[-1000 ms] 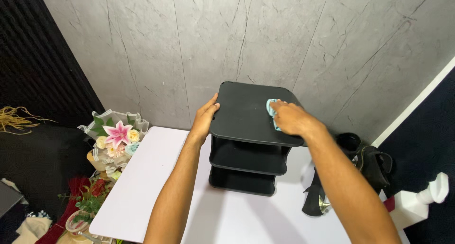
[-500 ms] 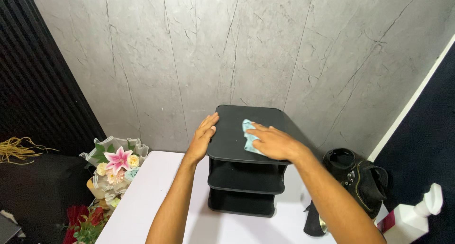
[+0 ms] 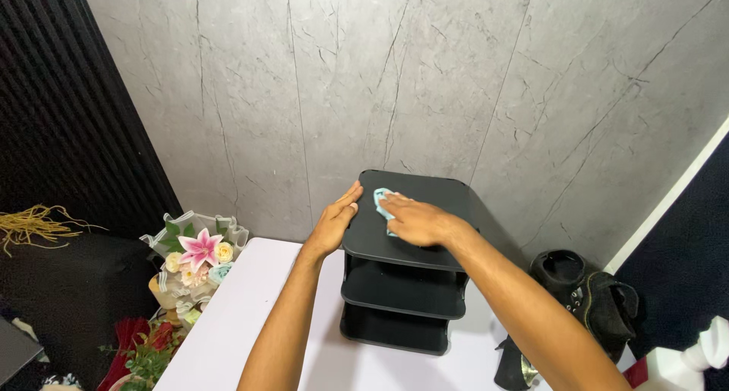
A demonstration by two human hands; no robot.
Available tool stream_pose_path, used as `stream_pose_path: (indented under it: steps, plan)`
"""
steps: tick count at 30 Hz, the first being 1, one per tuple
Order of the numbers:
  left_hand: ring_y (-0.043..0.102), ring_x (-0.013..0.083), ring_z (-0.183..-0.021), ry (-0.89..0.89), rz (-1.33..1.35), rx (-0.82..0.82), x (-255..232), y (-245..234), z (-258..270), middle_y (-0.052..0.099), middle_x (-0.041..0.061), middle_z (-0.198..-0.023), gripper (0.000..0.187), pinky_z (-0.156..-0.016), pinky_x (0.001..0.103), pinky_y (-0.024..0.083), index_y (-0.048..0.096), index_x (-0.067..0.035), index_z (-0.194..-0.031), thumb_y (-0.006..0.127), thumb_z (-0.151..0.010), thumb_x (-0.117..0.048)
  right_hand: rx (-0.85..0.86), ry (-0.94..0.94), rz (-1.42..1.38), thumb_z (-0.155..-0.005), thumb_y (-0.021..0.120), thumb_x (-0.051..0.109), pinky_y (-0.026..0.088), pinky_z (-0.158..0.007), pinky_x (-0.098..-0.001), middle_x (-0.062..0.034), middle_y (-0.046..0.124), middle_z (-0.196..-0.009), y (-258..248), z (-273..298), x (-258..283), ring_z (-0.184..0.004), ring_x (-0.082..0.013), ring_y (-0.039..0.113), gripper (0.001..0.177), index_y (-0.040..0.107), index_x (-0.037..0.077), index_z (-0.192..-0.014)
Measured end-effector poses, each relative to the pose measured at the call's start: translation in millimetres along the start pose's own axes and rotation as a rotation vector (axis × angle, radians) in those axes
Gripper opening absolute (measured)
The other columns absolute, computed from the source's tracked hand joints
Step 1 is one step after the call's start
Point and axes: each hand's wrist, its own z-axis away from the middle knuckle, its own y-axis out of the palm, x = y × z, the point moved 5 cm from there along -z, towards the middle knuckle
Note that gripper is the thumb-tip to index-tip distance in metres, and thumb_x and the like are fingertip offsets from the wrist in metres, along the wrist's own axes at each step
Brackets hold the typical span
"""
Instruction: The person assembles a black plastic three-tier shoe rack by snapping together legs and shelves, then wipes the top shelf with a cloth. The person then cleans a black shoe with a cloth and brushes it with a white brush.
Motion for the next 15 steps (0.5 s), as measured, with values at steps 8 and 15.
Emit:
stream_pose_path:
  steps: [8,15]
  plan:
    - [0.032,0.022,-0.153,-0.1,-0.048,-0.017,-1.9,1.2,3.0,0.034,0.004,-0.166,0.049,-0.122,0.034,0.029,0.048,-0.006,-0.149,0.04,-0.102,-0.016,-0.038,-0.008,-0.194,-0.081,0.047,0.006,0.047,-0.106,-0.0383,-0.0025,0.05,-0.155,-7.7,108.6,41.9,-0.128,-0.0269,0.06,0.064,0.057,0.015,-0.143]
    - [0.037,0.0251,-0.15,0.0,-0.033,-0.055,-15.9,5.9,5.9,0.041,0.009,-0.163,0.047,-0.12,0.036,0.031,0.051,-0.003,-0.148,0.041,-0.103,-0.017,-0.336,0.179,-0.492,-0.083,0.051,0.004,0.054,-0.104,-0.0343,-0.0063,0.08,-0.124,49.8,241.6,-32.5,-0.117,-0.0227,0.069,0.043,0.077,0.007,-0.117]
